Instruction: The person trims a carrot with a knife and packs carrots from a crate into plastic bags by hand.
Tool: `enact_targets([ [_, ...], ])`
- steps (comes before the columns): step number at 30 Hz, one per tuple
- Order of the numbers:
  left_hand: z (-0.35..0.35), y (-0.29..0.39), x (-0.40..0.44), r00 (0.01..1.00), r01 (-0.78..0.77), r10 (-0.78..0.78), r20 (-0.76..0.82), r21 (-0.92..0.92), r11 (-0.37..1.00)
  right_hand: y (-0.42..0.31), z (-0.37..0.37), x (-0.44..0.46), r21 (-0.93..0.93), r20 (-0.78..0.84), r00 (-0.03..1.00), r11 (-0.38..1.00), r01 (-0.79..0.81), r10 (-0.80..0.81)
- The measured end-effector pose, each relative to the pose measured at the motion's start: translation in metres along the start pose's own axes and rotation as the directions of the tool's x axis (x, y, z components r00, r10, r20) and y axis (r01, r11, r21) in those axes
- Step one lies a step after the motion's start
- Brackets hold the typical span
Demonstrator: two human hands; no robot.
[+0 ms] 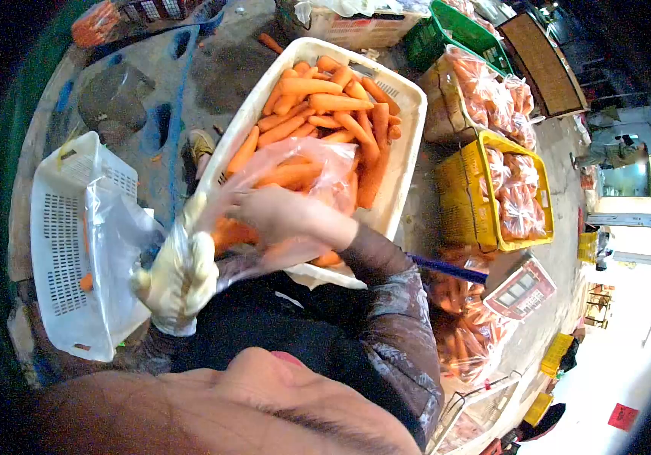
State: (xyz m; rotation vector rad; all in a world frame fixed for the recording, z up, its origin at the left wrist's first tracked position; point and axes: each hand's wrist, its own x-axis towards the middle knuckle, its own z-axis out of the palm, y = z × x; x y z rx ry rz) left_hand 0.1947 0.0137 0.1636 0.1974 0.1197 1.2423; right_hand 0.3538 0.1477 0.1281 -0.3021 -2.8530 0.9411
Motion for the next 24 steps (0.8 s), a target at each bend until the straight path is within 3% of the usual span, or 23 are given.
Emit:
enact_targets([
  [1, -0.005, 0.004, -0.004, 0.999, 0.008, -0.007, -0.032, 0.034, 0.999, 0.018, -0.014, -0.009, 0.233, -0.05, 0.995, 0.968, 0.09, -0.081],
  [2, -0.015, 0.005, -0.012, 0.998, 0.041, -0.04, 0.039, -0.008, 0.999, 0.042, -0.029, -0.018, 0.51, -0.083, 0.992, 0.859, -0.043, 0.099],
  [3, -0.021, 0.007, -0.016, 0.998, 0.047, -0.047, 0.04, -0.006, 0.999, 0.075, -0.042, -0.027, 0.744, -0.049, 0.958, 0.65, -0.154, 0.283],
  [4, -0.025, 0.008, -0.017, 0.997, 0.061, -0.061, 0.042, -0.001, 0.998, 0.115, -0.049, -0.03, 0.425, -0.283, 0.866, 0.863, -0.273, 0.413],
  [5, -0.028, 0.009, -0.018, 0.996, 0.08, -0.08, 0.039, -0.002, 0.997, 0.159, -0.051, -0.032, 0.058, -0.54, 0.738, 0.893, -0.447, 0.404],
  [7, -0.033, 0.011, -0.017, 0.993, 0.114, -0.114, 0.034, 0.0, 0.993, 0.24, -0.034, -0.043, -0.25, -0.628, 0.656, 0.69, -0.679, 0.419],
  [10, -0.039, 0.013, -0.016, 0.985, 0.171, -0.171, 0.031, 0.011, 0.985, 0.306, -0.021, -0.047, -0.437, -0.529, 0.691, 0.539, -0.72, 0.493],
  [13, -0.045, 0.013, -0.01, 0.979, 0.205, -0.205, 0.018, 0.028, 0.978, 0.356, -0.01, -0.039, -0.441, -0.556, 0.722, 0.591, -0.676, 0.411],
  [14, -0.046, 0.014, -0.008, 0.978, 0.206, -0.207, 0.012, 0.031, 0.978, 0.354, -0.012, -0.036, -0.384, -0.51, 0.683, 0.573, -0.724, 0.523],
  [19, -0.047, 0.014, -0.002, 0.979, 0.2, -0.202, 0.023, 0.054, 0.978, 0.349, -0.014, -0.042, -0.442, -0.506, 0.701, 0.547, -0.711, 0.503],
  [21, -0.044, 0.014, -0.003, 0.982, 0.179, -0.182, 0.041, 0.073, 0.981, 0.316, -0.019, -0.043, -0.237, -0.663, 0.589, 0.617, -0.751, 0.462],
  [22, -0.043, 0.014, -0.003, 0.984, 0.17, -0.174, 0.049, 0.078, 0.982, 0.3, -0.025, -0.044, -0.172, -0.731, 0.586, 0.737, -0.653, 0.349],
  [24, -0.041, 0.013, -0.003, 0.985, 0.146, -0.154, 0.073, 0.1, 0.984, 0.237, -0.039, -0.039, 0.161, -0.78, 0.502, 0.895, -0.415, 0.373],
])
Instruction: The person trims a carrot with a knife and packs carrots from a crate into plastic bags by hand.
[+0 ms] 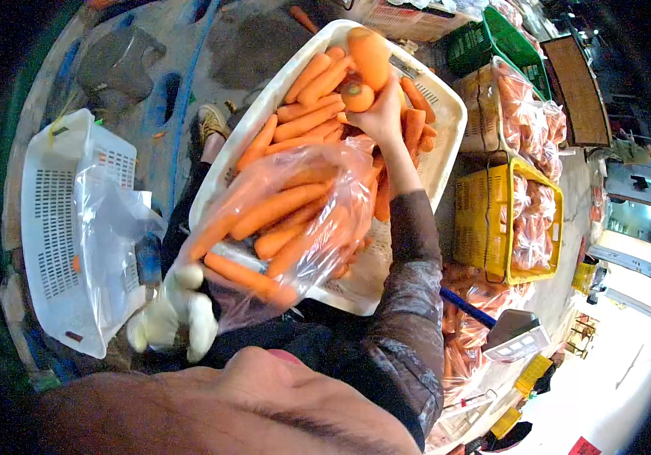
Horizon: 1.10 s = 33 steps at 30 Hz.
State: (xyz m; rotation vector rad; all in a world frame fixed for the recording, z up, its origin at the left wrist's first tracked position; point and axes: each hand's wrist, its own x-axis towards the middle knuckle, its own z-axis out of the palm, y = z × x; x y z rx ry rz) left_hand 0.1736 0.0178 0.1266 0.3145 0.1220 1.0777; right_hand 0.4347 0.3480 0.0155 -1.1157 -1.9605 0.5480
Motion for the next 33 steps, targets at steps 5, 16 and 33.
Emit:
enact_targets([
  [5, 0.005, -0.009, -0.002, 0.986, -0.166, 0.159, -0.057, -0.147, 0.975, -0.065, -0.025, -0.05, 0.526, 0.156, 0.986, 0.841, -0.129, 0.054],
  [16, 0.015, -0.01, -0.025, 0.963, -0.271, 0.269, -0.034, -0.114, 0.956, -0.066, -0.021, -0.103, -0.459, 0.777, 0.616, 0.784, 0.417, 0.127],
  [33, 0.119, 0.02, 0.033, 0.951, 0.001, -0.037, 0.308, 0.117, 0.993, -0.253, -0.221, -0.085, -0.78, -0.083, 0.98, 0.601, -0.178, 0.183],
])
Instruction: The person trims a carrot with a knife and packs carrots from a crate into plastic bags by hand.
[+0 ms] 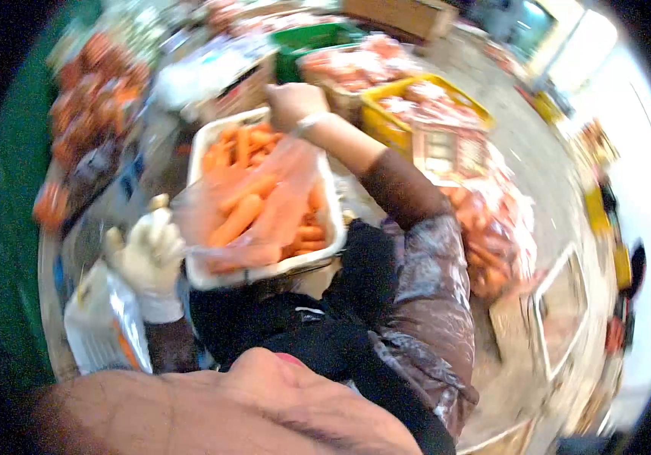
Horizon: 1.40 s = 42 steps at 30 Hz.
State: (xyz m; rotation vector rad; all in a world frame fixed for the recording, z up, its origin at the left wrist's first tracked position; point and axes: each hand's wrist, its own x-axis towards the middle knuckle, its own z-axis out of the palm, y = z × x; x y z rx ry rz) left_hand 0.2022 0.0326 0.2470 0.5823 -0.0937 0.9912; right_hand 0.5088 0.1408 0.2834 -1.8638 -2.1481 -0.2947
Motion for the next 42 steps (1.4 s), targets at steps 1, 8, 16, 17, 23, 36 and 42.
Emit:
enact_targets([
  [1, 0.006, 0.007, 0.006, 0.999, -0.02, 0.021, 0.028, -0.007, 1.0, 0.003, -0.021, -0.013, -0.044, -0.073, 0.996, 0.998, -0.052, 0.049],
  [8, 0.139, 0.02, 0.048, 0.875, -0.15, 0.111, 0.471, 0.046, 0.988, 0.097, -0.221, -0.099, -0.108, -0.438, 0.892, 0.978, -0.18, 0.116],
  [16, 0.201, -0.073, 0.17, 0.673, 0.392, -0.348, 0.653, 0.085, 0.916, 0.214, -0.329, -0.287, -0.424, -0.233, 0.884, 0.776, -0.468, 0.406],
  [17, 0.184, -0.104, 0.189, 0.681, 0.451, -0.393, 0.617, 0.069, 0.89, 0.192, -0.317, -0.303, -0.469, -0.279, 0.815, 0.668, -0.578, 0.509],
  [23, 0.126, -0.304, 0.205, 0.585, 0.766, -0.67, 0.458, -0.04, 0.641, 0.171, -0.254, -0.431, -0.428, -0.244, 0.605, 0.475, -0.769, 0.758],
  [36, -0.018, -0.448, 0.145, 0.273, 0.932, -0.962, 0.0, 0.246, 0.264, 0.142, -0.023, -0.542, -0.259, -0.12, 0.203, 0.167, -0.951, 0.972],
  [42, -0.057, -0.482, 0.122, 0.147, 0.926, -0.986, -0.074, 0.361, 0.111, 0.162, 0.008, -0.579, -0.22, -0.034, -0.116, -0.121, -0.968, 0.993],
])
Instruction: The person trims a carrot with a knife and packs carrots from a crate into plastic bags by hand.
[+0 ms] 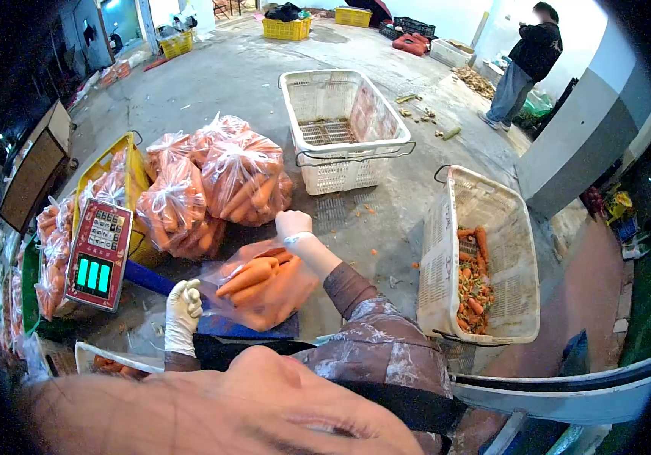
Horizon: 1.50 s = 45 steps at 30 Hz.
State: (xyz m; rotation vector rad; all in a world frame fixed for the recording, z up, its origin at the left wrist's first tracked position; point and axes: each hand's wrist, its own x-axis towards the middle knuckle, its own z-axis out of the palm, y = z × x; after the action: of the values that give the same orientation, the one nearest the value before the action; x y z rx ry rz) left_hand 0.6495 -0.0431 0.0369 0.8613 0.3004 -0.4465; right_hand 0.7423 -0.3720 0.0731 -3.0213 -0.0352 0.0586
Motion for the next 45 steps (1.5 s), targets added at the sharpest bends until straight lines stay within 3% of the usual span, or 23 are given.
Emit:
enact_targets([
  [1, -0.006, -0.008, 0.003, 0.999, 0.025, -0.026, -0.024, -0.028, 0.999, 0.002, 0.006, 0.0, -0.006, 0.099, 0.994, 0.999, -0.04, 0.04],
  [4, -0.017, -0.035, 0.009, 0.989, 0.116, -0.124, -0.076, -0.101, 0.988, 0.025, 0.077, 0.012, 0.027, 0.193, 0.974, 0.992, -0.127, 0.119],
  [5, -0.021, -0.042, 0.008, 0.987, 0.147, -0.156, -0.047, -0.146, 0.978, 0.036, 0.115, 0.022, -0.017, 0.116, 0.969, 0.976, -0.218, 0.219],
  [6, -0.021, -0.045, 0.006, 0.981, 0.16, -0.171, -0.088, -0.113, 0.981, 0.032, 0.11, 0.014, -0.022, 0.142, 0.971, 0.981, -0.191, 0.192],
  [10, -0.008, -0.049, 0.002, 0.995, 0.031, -0.041, -0.093, -0.105, 0.994, 0.028, 0.074, -0.012, 0.108, -0.159, 0.961, 0.971, -0.212, 0.228],
  [12, 0.007, -0.04, -0.006, 0.996, -0.09, 0.092, 0.014, -0.08, 0.993, 0.031, 0.074, -0.008, 0.372, -0.427, 0.9, 0.924, 0.086, 0.087],
  [13, 0.008, -0.039, -0.009, 0.976, -0.187, 0.197, 0.089, -0.103, 0.977, 0.032, 0.066, -0.005, 0.59, -0.254, 0.952, 0.808, 0.011, 0.172],
  [14, 0.005, -0.036, -0.011, 0.94, -0.275, 0.294, 0.174, -0.127, 0.953, 0.033, 0.062, 0.007, 0.637, -0.423, 0.904, 0.728, 0.253, 0.056],
  [15, -0.004, -0.035, -0.011, 0.924, -0.335, 0.354, 0.141, -0.143, 0.931, 0.027, 0.042, 0.011, 0.845, -0.221, 0.962, 0.524, 0.107, 0.159],
  [16, -0.006, -0.03, -0.018, 0.905, -0.413, 0.424, 0.047, -0.152, 0.898, 0.021, 0.025, 0.01, 0.795, -0.294, 0.949, 0.58, 0.175, 0.116],
  [18, -0.009, -0.018, -0.03, 0.86, -0.438, 0.489, 0.148, -0.28, 0.854, 0.003, -0.003, -0.006, 0.795, -0.344, 0.939, 0.533, 0.289, 0.005],
  [24, -0.018, -0.012, -0.038, 0.808, -0.535, 0.587, 0.055, -0.352, 0.768, -0.019, 0.0, -0.058, 0.731, -0.406, 0.914, 0.596, 0.332, -0.01],
  [26, -0.019, -0.003, -0.035, 0.767, -0.608, 0.642, 0.002, -0.32, 0.727, -0.029, 0.005, -0.061, 0.784, -0.315, 0.948, 0.572, 0.242, 0.031],
  [28, -0.028, 0.01, -0.02, 0.781, -0.618, 0.608, -0.14, -0.316, 0.72, -0.04, 0.002, -0.055, 0.775, -0.321, 0.938, 0.534, 0.338, -0.128],
  [30, -0.036, 0.026, -0.007, 0.81, -0.564, 0.578, -0.095, -0.396, 0.725, -0.051, 0.019, -0.036, 0.894, -0.18, 0.979, 0.399, 0.204, -0.098],
  [32, -0.048, 0.034, -0.002, 0.806, -0.574, 0.589, -0.065, -0.334, 0.748, -0.069, 0.007, -0.026, 0.824, -0.342, 0.928, 0.428, 0.371, -0.146],
  [36, -0.054, 0.036, -0.015, 0.764, -0.61, 0.646, -0.002, -0.331, 0.72, -0.079, -0.003, -0.029, 0.8, -0.344, 0.928, 0.471, 0.371, -0.145],
  [38, -0.047, 0.027, -0.025, 0.727, -0.649, 0.685, 0.04, -0.283, 0.706, -0.076, 0.0, -0.039, 0.821, -0.35, 0.935, 0.46, 0.338, -0.061],
  [42, -0.031, 0.014, -0.022, 0.857, -0.514, 0.501, -0.124, -0.122, 0.849, -0.061, 0.041, -0.04, 0.791, -0.312, 0.95, 0.557, 0.255, 0.008],
  [44, -0.03, 0.004, -0.013, 0.894, -0.428, 0.42, -0.157, -0.018, 0.904, -0.057, 0.057, -0.038, 0.794, -0.296, 0.955, 0.557, 0.246, 0.001],
  [45, -0.032, -0.002, -0.007, 0.898, -0.412, 0.406, -0.168, -0.001, 0.911, -0.06, 0.063, -0.038, 0.853, -0.2, 0.98, 0.494, 0.168, 0.012],
])
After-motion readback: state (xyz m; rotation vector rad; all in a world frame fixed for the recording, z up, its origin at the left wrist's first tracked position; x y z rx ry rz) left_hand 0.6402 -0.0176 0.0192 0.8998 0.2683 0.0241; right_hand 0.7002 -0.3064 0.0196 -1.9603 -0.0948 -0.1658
